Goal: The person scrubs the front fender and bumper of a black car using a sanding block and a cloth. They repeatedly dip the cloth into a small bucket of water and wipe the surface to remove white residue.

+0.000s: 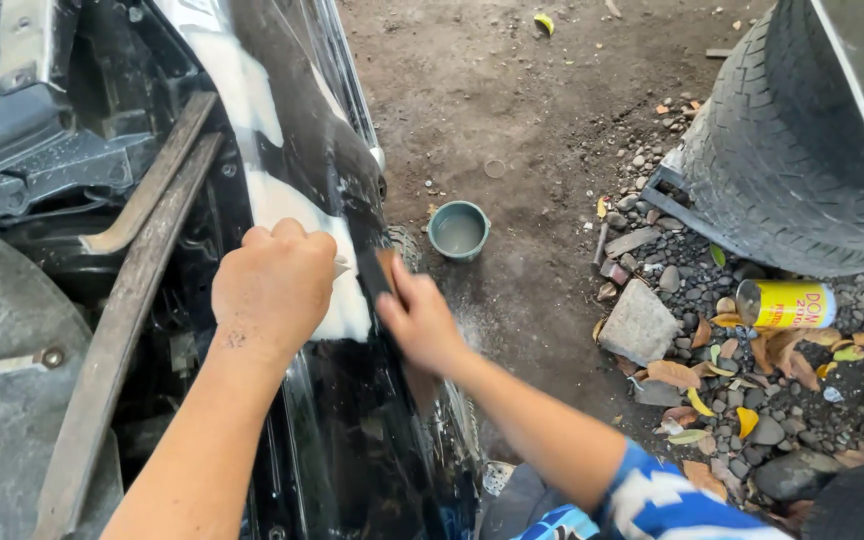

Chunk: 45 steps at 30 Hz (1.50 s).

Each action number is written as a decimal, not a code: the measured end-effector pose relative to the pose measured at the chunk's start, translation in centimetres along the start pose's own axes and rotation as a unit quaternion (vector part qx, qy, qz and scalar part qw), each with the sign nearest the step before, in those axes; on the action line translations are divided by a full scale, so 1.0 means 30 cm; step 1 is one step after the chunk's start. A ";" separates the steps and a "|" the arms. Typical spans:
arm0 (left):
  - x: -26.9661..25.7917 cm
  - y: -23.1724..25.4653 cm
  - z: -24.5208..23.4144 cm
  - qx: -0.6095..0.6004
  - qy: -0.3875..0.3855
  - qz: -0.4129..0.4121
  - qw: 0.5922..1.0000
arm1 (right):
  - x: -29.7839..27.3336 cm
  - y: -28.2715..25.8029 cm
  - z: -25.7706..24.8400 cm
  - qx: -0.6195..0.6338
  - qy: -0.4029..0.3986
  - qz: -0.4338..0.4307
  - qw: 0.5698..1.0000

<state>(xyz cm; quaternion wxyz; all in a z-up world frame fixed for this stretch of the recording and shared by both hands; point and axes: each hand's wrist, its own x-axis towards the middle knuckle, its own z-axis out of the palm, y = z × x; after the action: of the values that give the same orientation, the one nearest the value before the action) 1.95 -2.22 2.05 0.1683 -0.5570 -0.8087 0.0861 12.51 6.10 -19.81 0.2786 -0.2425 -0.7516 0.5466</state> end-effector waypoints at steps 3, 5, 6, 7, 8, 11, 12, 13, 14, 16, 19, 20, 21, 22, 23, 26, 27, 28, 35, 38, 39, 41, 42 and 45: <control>0.007 -0.016 0.013 -0.034 0.007 -0.010 0.999 | -0.131 -0.053 -0.024 -0.014 -0.019 -0.030 0.999; 0.011 -0.018 0.023 -0.019 -0.016 -0.012 1.000 | 0.028 0.009 0.021 -0.022 0.003 0.002 1.000; 0.001 -0.007 0.027 -0.009 -0.039 -0.021 0.999 | 0.092 0.043 0.033 -0.035 0.019 0.033 0.999; -0.006 -0.004 0.034 -0.010 -0.041 -0.021 0.999 | 0.107 0.014 0.013 -0.035 0.017 0.035 0.999; 0.000 -0.011 0.041 -0.018 -0.029 -0.020 0.999 | 0.141 -0.017 -0.004 -0.004 -0.009 0.086 0.996; 0.037 -0.021 0.054 -0.033 0.014 -0.051 0.998 | 0.044 -0.010 -0.004 -0.003 -0.015 0.072 0.997; 0.029 -0.021 0.064 -0.039 0.032 -0.084 0.995 | -0.048 0.013 0.018 -0.029 -0.004 0.017 0.999; 0.038 -0.009 0.070 -0.041 0.027 -0.087 0.995 | -0.067 0.013 0.017 -0.029 -0.009 0.020 0.999; 0.053 -0.004 0.076 -0.029 0.094 -0.093 0.991 | -0.076 0.013 0.020 -0.012 -0.004 -0.018 1.000; 0.074 0.007 0.091 -0.015 0.158 -0.098 0.982 | -0.003 0.008 0.017 0.007 0.001 -0.054 0.999; 0.048 0.026 0.117 0.012 0.151 -0.110 0.982 | 0.132 -0.009 0.003 -0.034 -0.013 0.050 0.998; 0.061 0.018 0.117 0.005 0.173 -0.102 0.980 | 0.161 -0.029 -0.005 0.013 -0.025 0.099 0.995; 0.077 0.009 0.114 -0.002 0.195 -0.094 0.976 | 0.193 -0.051 -0.016 0.059 -0.038 0.146 0.987; 0.077 0.018 0.109 -0.004 0.196 -0.094 0.976 | 0.130 -0.027 -0.009 0.057 -0.037 0.146 0.987; 0.078 0.025 0.108 0.004 0.194 -0.101 0.976 | 0.070 -0.002 -0.001 0.009 -0.022 0.085 0.996; 0.070 0.020 0.111 0.009 0.182 -0.108 0.977 | 0.010 -0.016 0.011 -0.018 -0.007 -0.020 1.000; 0.076 0.017 0.106 0.006 0.182 -0.108 0.977 | 0.020 -0.038 0.001 -0.001 0.002 -0.072 0.997; 0.067 0.024 0.108 0.005 0.177 -0.107 0.978 | 0.073 -0.033 0.001 0.000 0.000 -0.067 0.998; 0.075 0.026 0.113 0.016 0.187 -0.113 0.976 | 0.048 -0.011 0.018 -0.057 0.001 0.037 0.998; 0.073 0.019 0.116 0.010 0.181 -0.108 0.977 | 0.061 -0.035 0.014 -0.038 -0.011 0.007 0.999; 0.070 0.025 0.112 0.004 0.178 -0.108 0.978 | 0.085 -0.027 0.008 -0.037 -0.002 0.028 0.999; 0.060 0.022 0.120 0.014 0.178 -0.110 0.978 | 0.151 -0.041 -0.006 0.005 -0.022 0.096 0.995; 0.071 0.015 0.121 0.024 0.182 -0.106 0.977 | 0.200 -0.052 -0.015 0.050 -0.037 0.162 0.985; 0.083 0.021 0.118 0.014 0.191 -0.106 0.976 | 0.037 -0.010 0.004 -0.059 0.002 0.066 0.996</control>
<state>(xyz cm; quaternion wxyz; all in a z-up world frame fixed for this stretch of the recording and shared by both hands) 0.40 0.51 -1.00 0.3354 -0.4721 -0.8147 -0.0288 11.60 6.67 -19.38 0.2288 -0.3085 -0.7645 0.5178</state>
